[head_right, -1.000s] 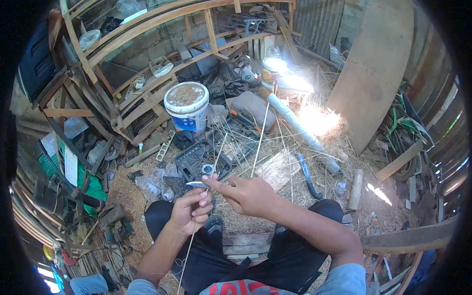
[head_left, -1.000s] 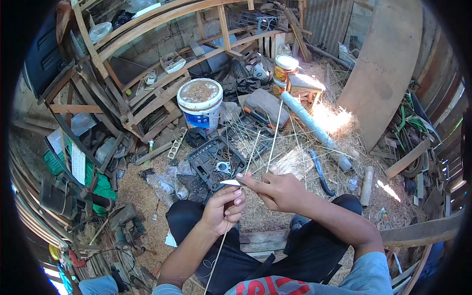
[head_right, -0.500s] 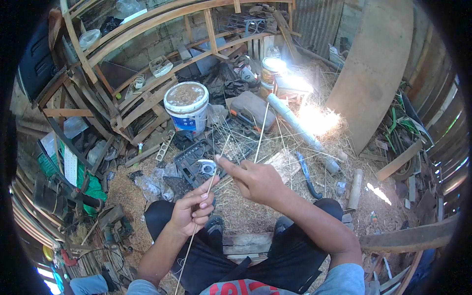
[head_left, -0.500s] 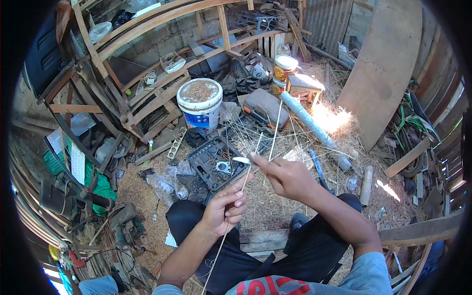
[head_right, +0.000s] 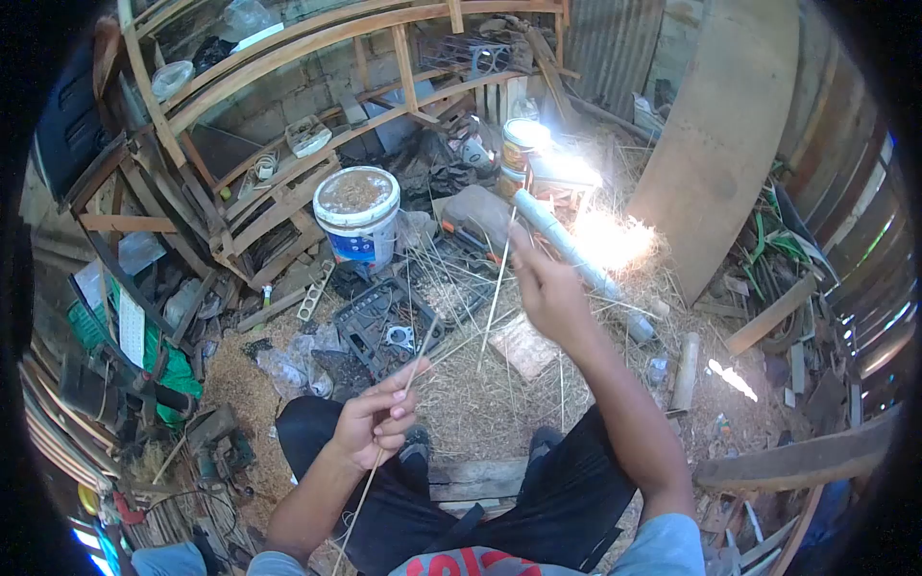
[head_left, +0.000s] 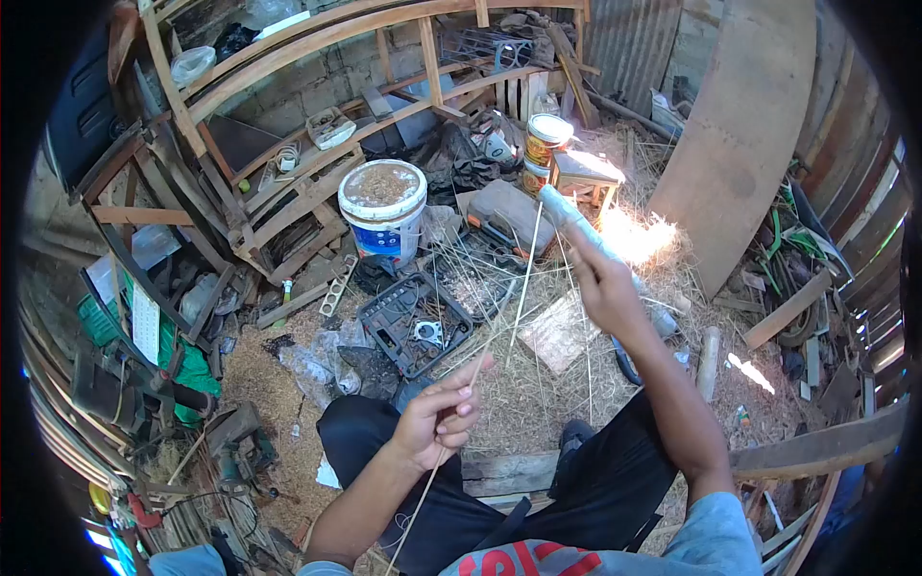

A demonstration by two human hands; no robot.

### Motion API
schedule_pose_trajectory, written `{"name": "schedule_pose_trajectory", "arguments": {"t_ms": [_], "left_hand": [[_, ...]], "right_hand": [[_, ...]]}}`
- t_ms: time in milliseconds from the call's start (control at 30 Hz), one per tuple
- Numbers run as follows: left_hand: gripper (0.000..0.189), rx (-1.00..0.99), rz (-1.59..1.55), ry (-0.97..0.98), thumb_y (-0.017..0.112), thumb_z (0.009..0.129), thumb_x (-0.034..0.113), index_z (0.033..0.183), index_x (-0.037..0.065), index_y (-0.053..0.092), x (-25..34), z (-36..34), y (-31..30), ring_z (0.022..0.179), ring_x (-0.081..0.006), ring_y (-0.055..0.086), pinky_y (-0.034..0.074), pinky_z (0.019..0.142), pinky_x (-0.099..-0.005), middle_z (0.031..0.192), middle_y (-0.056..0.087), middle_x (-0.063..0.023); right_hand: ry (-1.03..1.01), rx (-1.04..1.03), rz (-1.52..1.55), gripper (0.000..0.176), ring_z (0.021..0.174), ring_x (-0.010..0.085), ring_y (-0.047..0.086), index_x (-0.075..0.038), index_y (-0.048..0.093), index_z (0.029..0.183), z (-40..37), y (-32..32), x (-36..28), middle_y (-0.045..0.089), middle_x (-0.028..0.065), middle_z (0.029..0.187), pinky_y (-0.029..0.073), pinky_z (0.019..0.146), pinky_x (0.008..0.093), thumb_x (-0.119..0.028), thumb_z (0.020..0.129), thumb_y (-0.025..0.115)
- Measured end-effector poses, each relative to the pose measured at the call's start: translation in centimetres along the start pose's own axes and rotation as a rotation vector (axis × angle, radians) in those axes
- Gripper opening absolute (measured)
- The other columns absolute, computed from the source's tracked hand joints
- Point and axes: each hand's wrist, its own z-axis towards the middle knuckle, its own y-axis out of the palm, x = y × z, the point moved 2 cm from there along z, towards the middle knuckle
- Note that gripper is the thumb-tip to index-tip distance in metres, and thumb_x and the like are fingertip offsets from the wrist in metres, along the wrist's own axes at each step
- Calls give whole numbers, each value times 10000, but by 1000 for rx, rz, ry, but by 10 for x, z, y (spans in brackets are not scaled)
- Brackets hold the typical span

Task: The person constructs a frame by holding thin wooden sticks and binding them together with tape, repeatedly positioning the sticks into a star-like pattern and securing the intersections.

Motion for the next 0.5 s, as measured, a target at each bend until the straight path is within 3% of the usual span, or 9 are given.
{"name": "schedule_pose_trajectory", "arguments": {"t_ms": [67, 133, 200, 400, 500], "left_hand": [[519, -53, -66, 45, 421, 970, 46, 1479, 131, 359, 6, 3, -1, 500, -48, 300, 214, 375, -167, 801, 444, -42], [515, -39, -100, 60, 427, 967, 51, 1473, 128, 364, 11, 5, -5, 498, -51, 300, 211, 372, -170, 801, 442, -39], [499, 13, -99, 88, 439, 959, 54, 1450, 121, 384, 14, 4, 2, 485, -52, 299, 201, 363, -178, 775, 432, -31], [514, 43, -124, 91, 422, 975, 59, 1477, 126, 338, 13, 1, -1, 458, -41, 281, 190, 349, -172, 748, 423, -20], [536, 86, -151, 93, 426, 975, 61, 1496, 137, 319, 13, 2, -5, 461, -41, 280, 197, 354, -172, 742, 413, -16]], "right_hand": [[-183, -157, 88, 448, 538, 166, 513, -80, 467, 1419, -18, 19, -22, 515, 124, 644, 448, 553, 318, -84, 972, 491], [-367, -304, 179, 534, 590, 272, 599, -125, 485, 1409, -45, 41, -43, 577, 134, 706, 477, 543, 371, -44, 884, 543], [-462, -402, 103, 594, 578, 269, 595, -182, 472, 1425, -64, 51, -63, 563, 104, 691, 478, 516, 383, -72, 852, 586], [-534, -423, -150, 614, 513, 250, 562, -296, 452, 1434, -69, 56, -61, 515, 61, 675, 476, 447, 361, -145, 858, 601], [-496, -383, -176, 656, 551, 256, 567, -218, 433, 1456, -66, 53, -62, 532, 74, 667, 471, 500, 379, -82, 838, 605]]}}
